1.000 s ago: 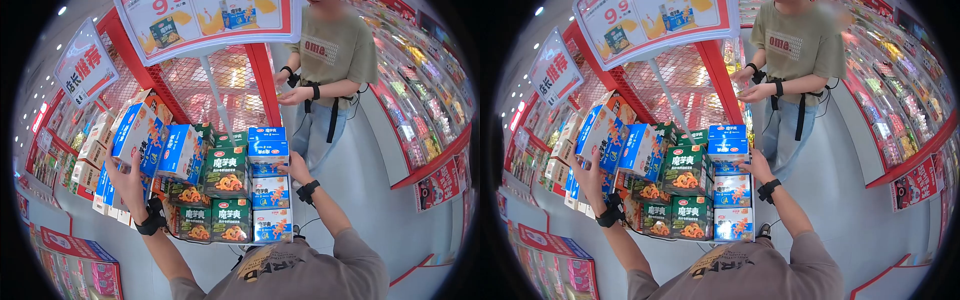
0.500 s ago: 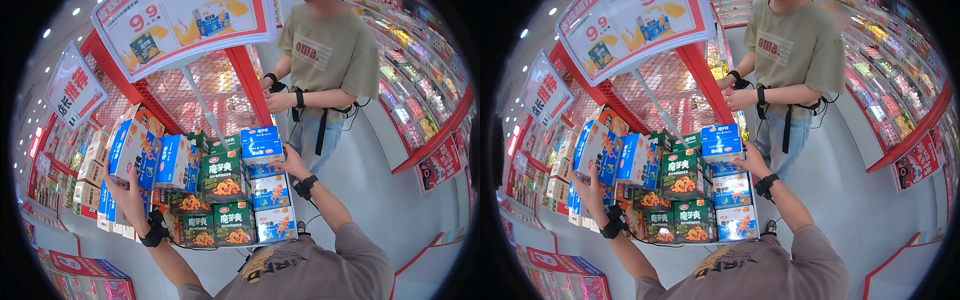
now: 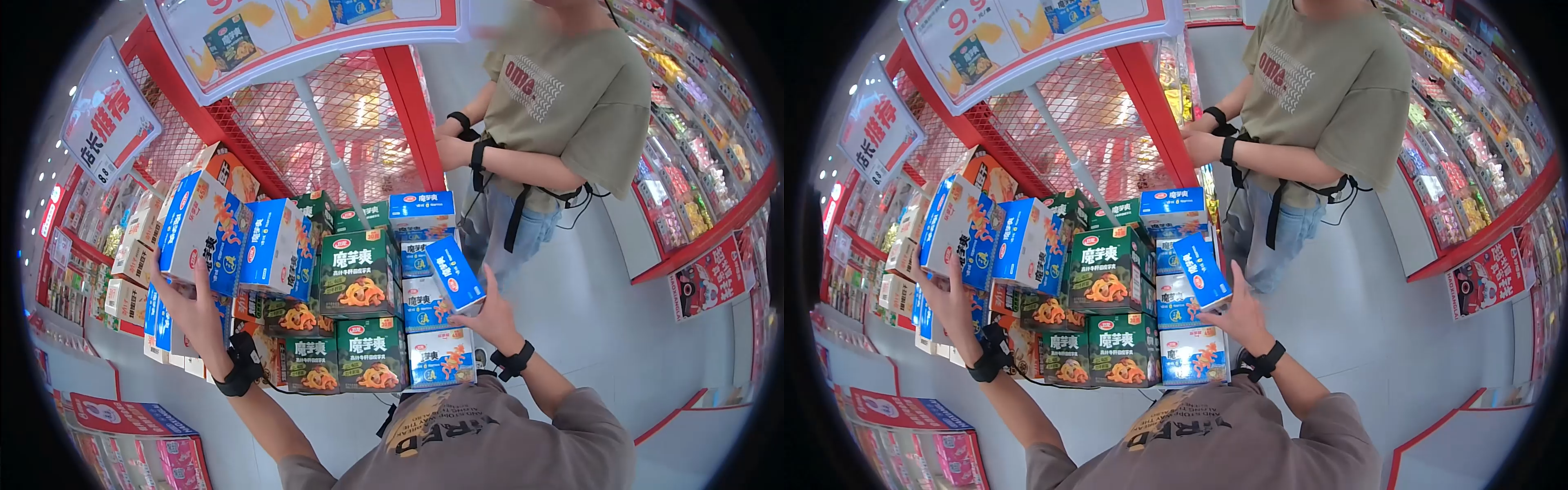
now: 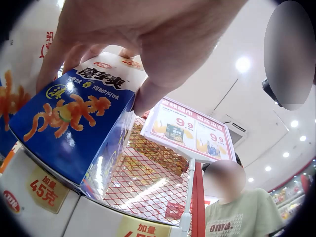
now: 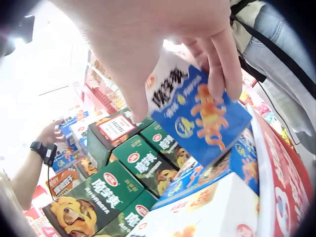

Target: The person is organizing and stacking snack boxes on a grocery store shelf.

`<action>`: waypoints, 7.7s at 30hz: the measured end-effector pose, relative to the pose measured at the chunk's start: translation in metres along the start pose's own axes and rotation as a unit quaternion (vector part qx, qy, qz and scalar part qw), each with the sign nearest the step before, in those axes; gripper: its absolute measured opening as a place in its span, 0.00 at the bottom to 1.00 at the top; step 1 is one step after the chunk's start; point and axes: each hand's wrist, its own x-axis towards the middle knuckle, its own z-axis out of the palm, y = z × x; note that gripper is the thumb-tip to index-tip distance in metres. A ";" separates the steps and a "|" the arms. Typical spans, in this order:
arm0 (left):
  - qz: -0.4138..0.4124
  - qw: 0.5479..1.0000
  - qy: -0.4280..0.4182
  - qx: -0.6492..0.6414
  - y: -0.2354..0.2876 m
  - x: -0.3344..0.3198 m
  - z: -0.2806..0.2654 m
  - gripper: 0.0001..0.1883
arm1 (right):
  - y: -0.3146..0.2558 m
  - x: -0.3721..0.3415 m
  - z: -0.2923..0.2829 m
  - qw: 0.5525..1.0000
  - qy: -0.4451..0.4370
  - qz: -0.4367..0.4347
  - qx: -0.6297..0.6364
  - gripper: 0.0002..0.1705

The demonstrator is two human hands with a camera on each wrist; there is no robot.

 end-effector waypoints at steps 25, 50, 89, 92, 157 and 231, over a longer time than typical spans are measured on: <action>0.008 1.000 0.010 0.008 0.003 -0.004 -0.001 0.33 | -0.043 0.137 -0.030 0.790 -0.256 -0.501 -0.245 0.21; -0.023 1.000 0.003 -0.015 0.008 -0.007 0.002 0.33 | -0.013 0.165 0.030 0.913 -0.012 -0.348 -0.211 0.47; 0.457 0.864 -0.207 -0.041 0.112 -0.150 0.046 0.29 | -0.117 0.031 -0.073 0.653 -0.323 0.123 0.674 0.52; 0.492 0.831 -0.257 -0.016 0.118 -0.150 0.056 0.26 | -0.111 0.029 -0.074 0.668 -0.274 0.206 0.660 0.46; -0.007 0.993 -0.117 -0.022 0.015 -0.100 0.046 0.37 | 0.045 0.078 -0.024 0.979 -0.109 -0.012 0.172 0.60; 0.072 0.951 -0.114 0.278 -0.035 -0.044 0.051 0.31 | 0.015 0.013 0.026 0.986 -0.164 0.003 0.043 0.57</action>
